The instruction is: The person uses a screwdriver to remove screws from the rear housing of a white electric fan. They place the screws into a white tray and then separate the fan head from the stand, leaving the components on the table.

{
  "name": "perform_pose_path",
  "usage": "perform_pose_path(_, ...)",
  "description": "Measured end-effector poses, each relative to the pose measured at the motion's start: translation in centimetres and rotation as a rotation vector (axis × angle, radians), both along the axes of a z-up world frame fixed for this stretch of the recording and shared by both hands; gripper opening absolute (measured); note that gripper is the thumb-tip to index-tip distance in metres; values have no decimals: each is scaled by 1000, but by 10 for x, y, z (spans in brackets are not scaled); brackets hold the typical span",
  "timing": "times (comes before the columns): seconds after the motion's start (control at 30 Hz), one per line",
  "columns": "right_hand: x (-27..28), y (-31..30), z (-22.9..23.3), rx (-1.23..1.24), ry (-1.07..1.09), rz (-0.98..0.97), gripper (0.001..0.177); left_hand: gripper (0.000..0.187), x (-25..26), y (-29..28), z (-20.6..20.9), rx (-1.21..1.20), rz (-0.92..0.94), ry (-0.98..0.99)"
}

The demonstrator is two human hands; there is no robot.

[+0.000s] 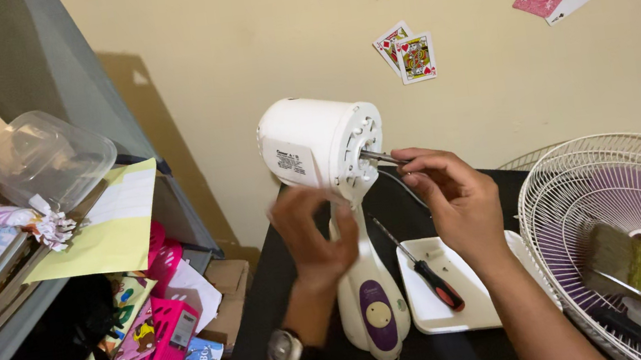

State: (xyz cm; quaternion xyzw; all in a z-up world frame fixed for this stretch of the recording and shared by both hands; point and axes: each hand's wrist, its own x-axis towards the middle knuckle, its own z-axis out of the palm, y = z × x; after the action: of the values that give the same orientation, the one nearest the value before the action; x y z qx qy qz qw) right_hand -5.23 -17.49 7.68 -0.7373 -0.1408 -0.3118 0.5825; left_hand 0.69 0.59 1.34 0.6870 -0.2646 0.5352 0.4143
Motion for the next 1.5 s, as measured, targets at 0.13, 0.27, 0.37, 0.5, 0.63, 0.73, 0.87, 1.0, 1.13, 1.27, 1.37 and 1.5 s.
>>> perform_pose_path(0.13,-3,4,2,-23,-50,15,13,54,6,21,46,124,-25,76)
perform_pose_path(0.27,-12,11,3,-84,-62,-21,14,54,6,29,71,226,-74,156)
perform_pose_path(0.37,-20,15,1,-90,-67,24,14,50,10,31,74,212,-231,238)
perform_pose_path(0.5,-22,19,0,-219,-222,10,17,47,13,32,72,123,-445,300)
perform_pose_path(0.63,-13,19,-5,-151,-100,-78,16,48,12,30,71,102,-439,315)
perform_pose_path(0.73,-6,18,-9,-249,-110,-163,14,48,8,27,70,70,-434,324)
perform_pose_path(0.87,4,23,-16,-283,-147,-181,16,49,5,24,67,52,-403,316)
perform_pose_path(1.0,14,29,-20,-305,-200,-218,19,51,5,24,63,57,-360,320)
perform_pose_path(1.13,17,34,-22,-288,-194,-249,20,52,7,25,55,57,-344,306)
perform_pose_path(1.27,17,39,-19,-279,-211,-248,18,56,8,20,44,35,-334,288)
perform_pose_path(1.37,18,42,-16,-241,-181,-236,15,58,6,18,37,10,-343,315)
perform_pose_path(1.5,17,44,-12,-239,-160,-254,15,60,3,16,33,-15,-378,335)
